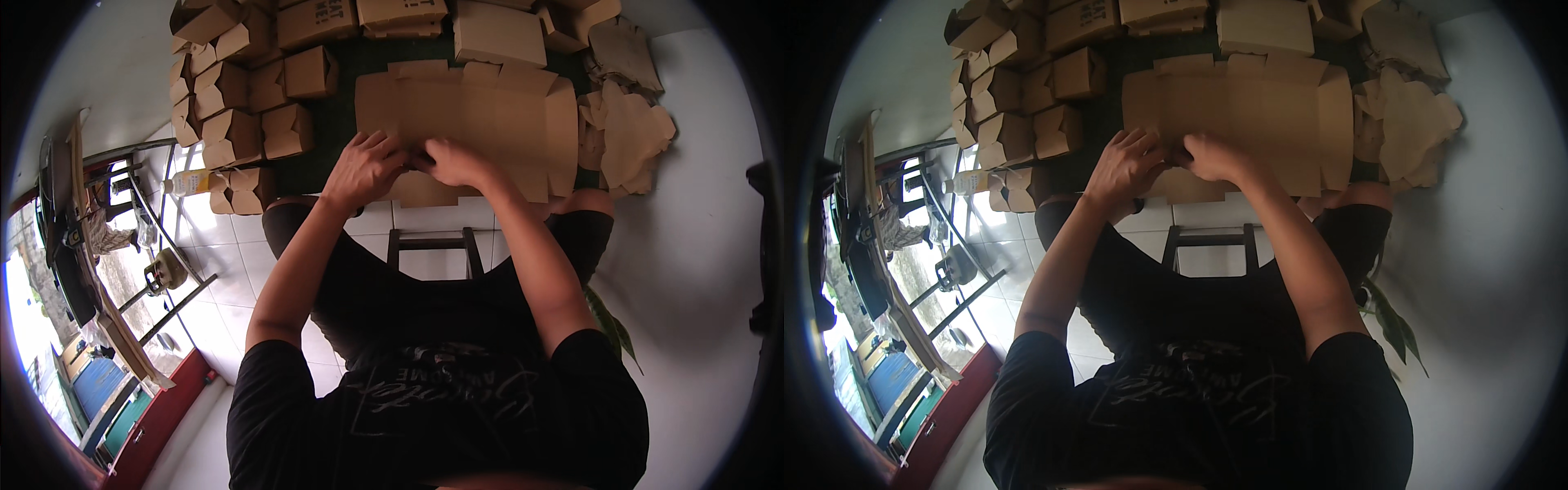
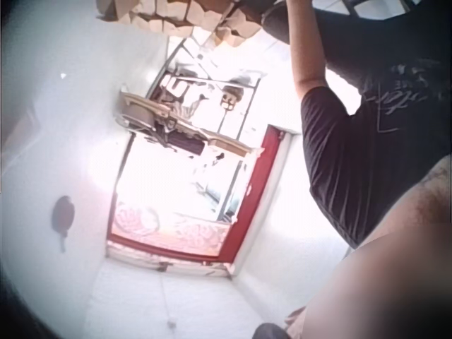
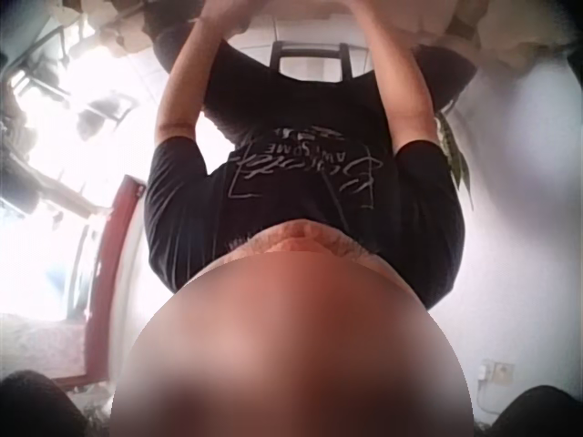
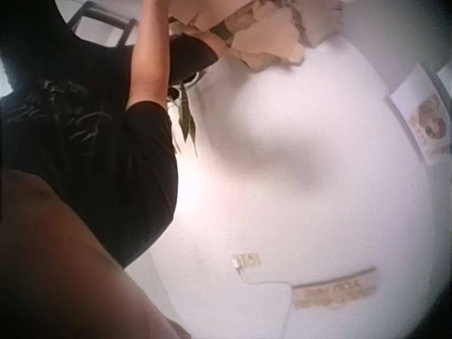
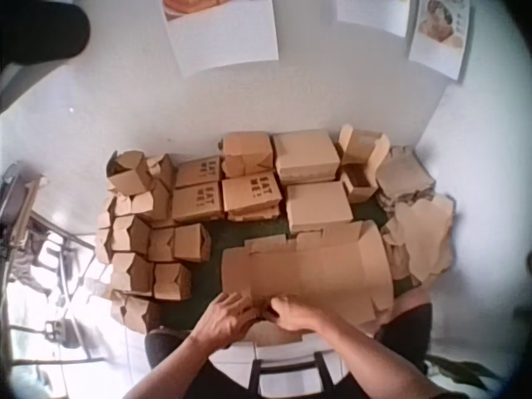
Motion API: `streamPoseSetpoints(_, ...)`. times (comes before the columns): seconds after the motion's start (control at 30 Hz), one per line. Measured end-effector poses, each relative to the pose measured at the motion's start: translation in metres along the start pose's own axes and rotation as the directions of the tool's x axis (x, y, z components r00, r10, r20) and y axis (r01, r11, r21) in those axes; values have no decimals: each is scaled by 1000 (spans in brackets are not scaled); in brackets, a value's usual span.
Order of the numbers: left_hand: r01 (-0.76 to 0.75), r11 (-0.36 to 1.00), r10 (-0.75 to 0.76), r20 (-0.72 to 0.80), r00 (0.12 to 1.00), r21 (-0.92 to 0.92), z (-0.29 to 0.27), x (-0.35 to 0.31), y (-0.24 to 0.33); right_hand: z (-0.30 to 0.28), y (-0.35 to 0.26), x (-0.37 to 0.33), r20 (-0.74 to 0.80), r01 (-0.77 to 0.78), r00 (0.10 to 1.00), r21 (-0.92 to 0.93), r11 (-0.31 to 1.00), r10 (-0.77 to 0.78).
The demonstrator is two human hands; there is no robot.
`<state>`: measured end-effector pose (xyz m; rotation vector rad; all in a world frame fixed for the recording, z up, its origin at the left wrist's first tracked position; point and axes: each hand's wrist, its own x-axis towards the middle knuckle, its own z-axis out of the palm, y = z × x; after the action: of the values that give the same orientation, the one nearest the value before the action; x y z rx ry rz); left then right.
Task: The person folds flat cardboard pieces into small boxes by hand, creasing edges and tucking flaps to form the box shape. They handle multiple pieces sequentially and place finished boxes on the table.
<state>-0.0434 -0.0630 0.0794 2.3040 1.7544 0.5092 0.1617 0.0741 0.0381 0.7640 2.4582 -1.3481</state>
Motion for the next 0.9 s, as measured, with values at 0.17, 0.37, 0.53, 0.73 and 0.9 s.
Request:
streamPoseSetpoints(0.17, -63, 998, 65, -55, 996, 26, 11, -3, -9, 2, -1, 8, -9, 19, 1000, -85, 996, -20)
streamPoseSetpoints(0.37, -85, 995, 88, -66, 994, 44, 19, -6, -17, 9, -3, 16, -48, 1, 999, -134, 991, -8)
streamPoseSetpoints(0.53, -101, 994, 104, -73, 992, 48, 23, -8, -20, 14, 0, 19, -54, -4, 999, -134, 991, -3)
streamPoseSetpoints(0.73, -39, 999, 39, -145, 989, 3, 27, -8, -21, 19, 4, 6, -239, 29, 971, 95, 995, -5)
streamPoseSetpoints(0.9, -14, 999, 10, -130, 992, -33, 31, -7, -29, 24, 6, -18, -420, 199, 893, 43, 979, -164)
